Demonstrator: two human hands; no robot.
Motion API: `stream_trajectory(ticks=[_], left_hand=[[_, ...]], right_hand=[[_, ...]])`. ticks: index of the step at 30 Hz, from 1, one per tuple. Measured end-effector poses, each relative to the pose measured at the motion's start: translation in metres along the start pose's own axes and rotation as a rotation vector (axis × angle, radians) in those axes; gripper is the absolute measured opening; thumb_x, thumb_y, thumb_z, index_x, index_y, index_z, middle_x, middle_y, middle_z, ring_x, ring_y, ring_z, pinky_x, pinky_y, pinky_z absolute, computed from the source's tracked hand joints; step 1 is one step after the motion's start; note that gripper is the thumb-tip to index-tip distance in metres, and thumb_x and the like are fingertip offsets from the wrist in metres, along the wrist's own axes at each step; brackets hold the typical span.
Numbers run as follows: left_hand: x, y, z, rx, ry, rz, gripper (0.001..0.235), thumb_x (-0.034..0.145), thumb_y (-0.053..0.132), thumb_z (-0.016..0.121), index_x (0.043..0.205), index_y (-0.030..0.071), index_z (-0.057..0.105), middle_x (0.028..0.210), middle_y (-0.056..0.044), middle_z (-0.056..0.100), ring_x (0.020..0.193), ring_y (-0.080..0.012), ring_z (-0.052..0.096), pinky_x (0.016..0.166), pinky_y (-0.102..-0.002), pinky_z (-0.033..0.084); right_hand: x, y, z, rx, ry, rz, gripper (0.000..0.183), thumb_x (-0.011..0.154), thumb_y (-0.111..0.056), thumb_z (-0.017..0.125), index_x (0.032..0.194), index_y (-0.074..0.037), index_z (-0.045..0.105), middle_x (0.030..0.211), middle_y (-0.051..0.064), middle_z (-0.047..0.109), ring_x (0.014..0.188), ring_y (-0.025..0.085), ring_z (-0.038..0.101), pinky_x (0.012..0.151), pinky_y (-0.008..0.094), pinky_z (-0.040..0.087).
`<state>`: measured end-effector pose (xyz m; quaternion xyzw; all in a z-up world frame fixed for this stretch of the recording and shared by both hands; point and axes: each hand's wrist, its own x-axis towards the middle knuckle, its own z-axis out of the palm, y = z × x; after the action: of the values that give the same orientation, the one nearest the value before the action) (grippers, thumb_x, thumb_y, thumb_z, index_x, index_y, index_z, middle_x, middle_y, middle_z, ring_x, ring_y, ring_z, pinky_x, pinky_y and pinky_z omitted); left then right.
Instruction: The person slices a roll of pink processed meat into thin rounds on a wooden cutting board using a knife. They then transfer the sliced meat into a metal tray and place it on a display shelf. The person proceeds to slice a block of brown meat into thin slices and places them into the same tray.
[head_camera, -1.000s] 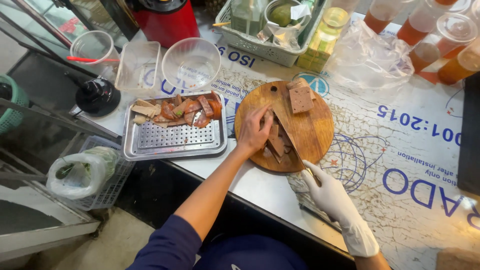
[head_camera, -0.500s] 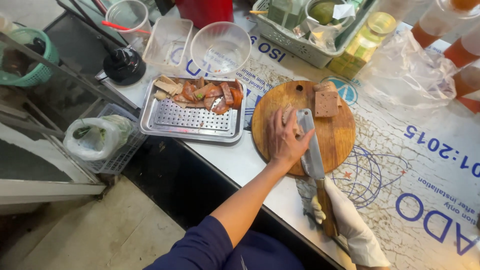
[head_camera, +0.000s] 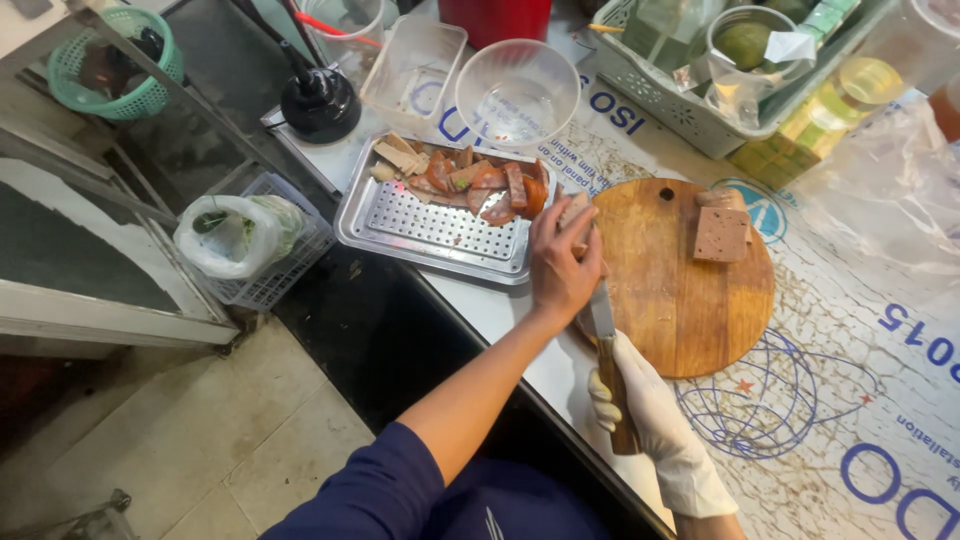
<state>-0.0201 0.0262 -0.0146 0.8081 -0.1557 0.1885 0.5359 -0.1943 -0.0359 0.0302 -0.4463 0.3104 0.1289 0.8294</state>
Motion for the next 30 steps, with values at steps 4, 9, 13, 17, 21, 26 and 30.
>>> stream_trajectory(ticks=[4,9,13,17,21,26,30], left_hand=[[0.044,-0.056,-0.027,0.036,0.100,0.096,0.028,0.088,0.014,0.072,0.116,0.014,0.075,0.127,-0.020,0.064,0.120,-0.0441,0.061,0.107,-0.053,0.045],[0.064,-0.096,-0.038,0.018,0.082,0.038,0.032,0.086,0.018,0.073,0.118,0.018,0.075,0.129,-0.015,0.065,0.120,-0.0416,0.063,0.108,-0.052,0.045],[0.053,-0.102,-0.040,-0.001,0.097,0.022,0.032,0.085,0.016,0.072,0.117,0.018,0.076,0.128,-0.016,0.065,0.121,-0.0429,0.062,0.105,-0.051,0.048],[0.046,-0.121,-0.029,0.058,0.075,0.062,0.035,0.081,0.018,0.074,0.115,0.021,0.076,0.125,-0.014,0.066,0.119,-0.0398,0.064,0.103,-0.049,0.051],[0.040,-0.121,-0.037,0.070,0.004,0.102,0.035,0.082,0.019,0.073,0.117,0.021,0.076,0.120,-0.015,0.067,0.116,-0.0409,0.065,0.101,-0.050,0.051],[0.040,-0.123,-0.067,0.200,-0.242,0.134,0.030,0.083,0.015,0.071,0.113,0.011,0.076,0.124,-0.018,0.066,0.124,-0.0394,0.062,0.105,-0.047,0.051],[0.056,-0.077,-0.107,0.115,-0.301,0.014,0.035,0.093,0.021,0.069,0.127,0.014,0.072,0.131,-0.024,0.063,0.129,-0.0434,0.058,0.108,-0.051,0.047]], right_hand=[[0.052,0.004,0.041,-0.151,-0.033,-0.048,0.044,0.107,-0.045,0.046,0.143,-0.018,0.049,0.064,0.012,0.041,0.040,0.018,0.039,0.033,0.032,0.037],[0.070,-0.004,0.069,-0.216,-0.008,-0.019,0.042,0.107,-0.048,0.048,0.137,-0.018,0.054,0.067,0.012,0.043,0.043,0.019,0.041,0.036,0.033,0.038],[0.067,0.002,0.073,-0.228,0.038,0.022,0.042,0.106,-0.049,0.049,0.136,-0.019,0.053,0.067,0.012,0.042,0.044,0.019,0.041,0.037,0.033,0.038],[0.056,-0.001,0.067,-0.245,0.088,0.033,0.049,0.106,-0.045,0.048,0.147,-0.019,0.048,0.068,0.013,0.042,0.046,0.019,0.042,0.038,0.031,0.037],[0.023,-0.017,0.067,-0.347,0.126,0.055,0.051,0.106,-0.046,0.047,0.149,-0.020,0.050,0.067,0.015,0.043,0.045,0.022,0.042,0.037,0.035,0.040],[-0.003,-0.018,0.070,-0.447,0.168,0.029,0.051,0.105,-0.041,0.046,0.152,-0.020,0.052,0.068,0.017,0.048,0.048,0.024,0.049,0.039,0.037,0.046],[-0.004,-0.020,0.076,-0.463,0.179,-0.012,0.051,0.106,-0.038,0.045,0.152,-0.018,0.052,0.067,0.018,0.049,0.049,0.025,0.049,0.040,0.038,0.047]])
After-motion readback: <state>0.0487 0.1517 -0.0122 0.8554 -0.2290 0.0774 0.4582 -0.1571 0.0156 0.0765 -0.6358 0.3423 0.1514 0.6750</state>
